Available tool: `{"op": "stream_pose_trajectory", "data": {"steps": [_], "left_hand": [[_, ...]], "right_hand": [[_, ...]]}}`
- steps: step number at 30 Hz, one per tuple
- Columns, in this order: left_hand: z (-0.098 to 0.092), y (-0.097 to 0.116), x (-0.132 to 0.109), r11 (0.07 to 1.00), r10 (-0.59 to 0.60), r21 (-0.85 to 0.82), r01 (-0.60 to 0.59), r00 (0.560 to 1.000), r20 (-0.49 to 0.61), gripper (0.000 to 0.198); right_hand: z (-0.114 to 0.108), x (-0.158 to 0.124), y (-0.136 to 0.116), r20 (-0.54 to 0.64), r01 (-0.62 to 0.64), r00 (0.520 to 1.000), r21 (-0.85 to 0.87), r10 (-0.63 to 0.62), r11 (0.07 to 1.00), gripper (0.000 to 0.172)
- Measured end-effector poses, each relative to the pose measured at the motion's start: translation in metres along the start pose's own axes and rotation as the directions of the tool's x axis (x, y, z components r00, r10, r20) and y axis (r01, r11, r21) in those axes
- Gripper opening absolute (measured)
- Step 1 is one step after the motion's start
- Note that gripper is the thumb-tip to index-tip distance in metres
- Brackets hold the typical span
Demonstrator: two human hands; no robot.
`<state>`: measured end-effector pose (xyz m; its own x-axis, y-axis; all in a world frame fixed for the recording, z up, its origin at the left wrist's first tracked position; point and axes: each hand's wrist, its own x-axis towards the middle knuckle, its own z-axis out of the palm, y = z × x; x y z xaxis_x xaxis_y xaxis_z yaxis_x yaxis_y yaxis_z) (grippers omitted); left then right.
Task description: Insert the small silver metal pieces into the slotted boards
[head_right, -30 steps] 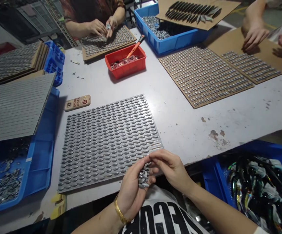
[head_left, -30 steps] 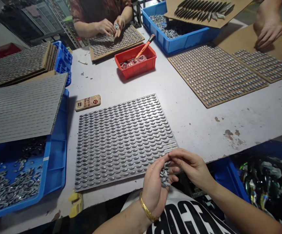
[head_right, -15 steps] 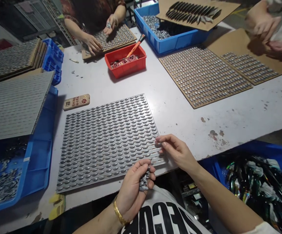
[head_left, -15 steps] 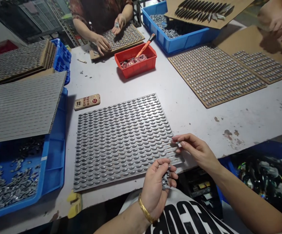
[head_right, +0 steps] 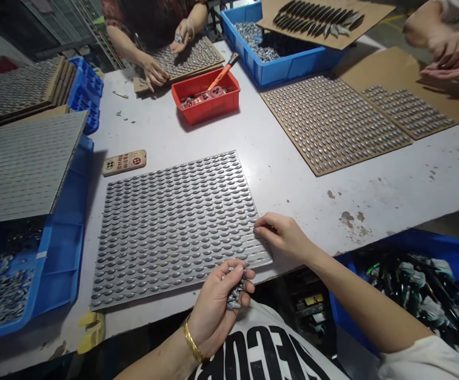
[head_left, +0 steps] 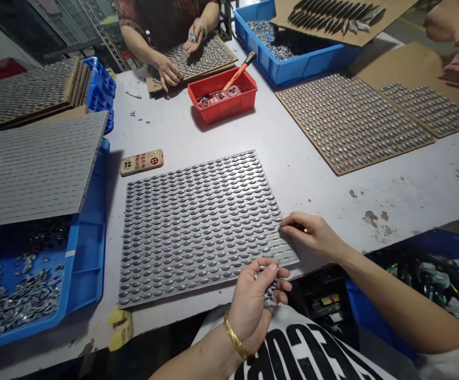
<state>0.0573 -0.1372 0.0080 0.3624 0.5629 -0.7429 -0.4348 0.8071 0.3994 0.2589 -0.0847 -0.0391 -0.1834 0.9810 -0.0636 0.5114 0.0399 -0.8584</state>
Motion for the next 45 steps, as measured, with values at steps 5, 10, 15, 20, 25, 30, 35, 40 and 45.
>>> {"op": "stream_pose_trajectory", "data": {"steps": [5, 10, 15, 20, 25, 30, 35, 40, 45], "left_hand": [[0.000, 0.001, 0.000, 1.000, -0.002, -0.001, 0.002, 1.000, -0.017, 0.023], [0.000, 0.002, 0.001, 1.000, -0.022, -0.019, 0.022, 0.999, -0.033, 0.022], [0.003, 0.005, 0.001, 0.998, -0.041, -0.059, 0.037, 0.997, -0.067, 0.023], [0.003, 0.007, 0.002, 0.999, -0.001, -0.044, -0.002, 0.998, -0.068, 0.021], [0.005, 0.007, 0.003, 0.999, 0.045, -0.010, -0.045, 0.998, -0.052, 0.026], [0.003, 0.004, 0.004, 1.000, 0.029, -0.001, -0.029, 0.998, -0.053, 0.032], [0.001, 0.002, 0.003, 0.998, 0.059, -0.025, -0.060, 0.998, -0.033, 0.035], [0.000, 0.000, 0.001, 0.998, 0.057, -0.029, -0.058, 0.998, -0.035, 0.034], [0.000, 0.001, 0.002, 0.998, 0.051, -0.022, -0.052, 0.998, -0.046, 0.032]], "right_hand": [[-0.002, 0.009, 0.003, 0.043, 0.078, 0.996, -0.112, -0.073, 0.991, 0.018], [0.001, 0.011, 0.009, 0.025, 0.155, 0.988, -0.235, -0.154, 0.959, 0.016], [0.000, 0.009, 0.005, -0.009, 0.067, 0.998, -0.168, -0.070, 0.984, 0.014], [-0.006, 0.000, 0.003, -0.146, -0.059, 0.988, -0.013, 0.056, 0.998, 0.019], [-0.002, -0.020, -0.012, -0.103, -0.013, 0.995, 0.053, 0.018, 0.999, 0.017], [0.011, -0.035, -0.036, 0.110, 0.039, 0.992, 0.257, -0.069, 0.966, 0.018], [0.024, -0.039, -0.041, 0.141, -0.032, 0.990, 0.420, -0.030, 0.907, 0.018], [0.028, -0.042, -0.044, 0.104, 0.021, 0.993, 0.356, -0.062, 0.934, 0.015], [0.026, -0.043, -0.046, 0.120, -0.033, 0.993, 0.322, -0.006, 0.946, 0.014]]}}
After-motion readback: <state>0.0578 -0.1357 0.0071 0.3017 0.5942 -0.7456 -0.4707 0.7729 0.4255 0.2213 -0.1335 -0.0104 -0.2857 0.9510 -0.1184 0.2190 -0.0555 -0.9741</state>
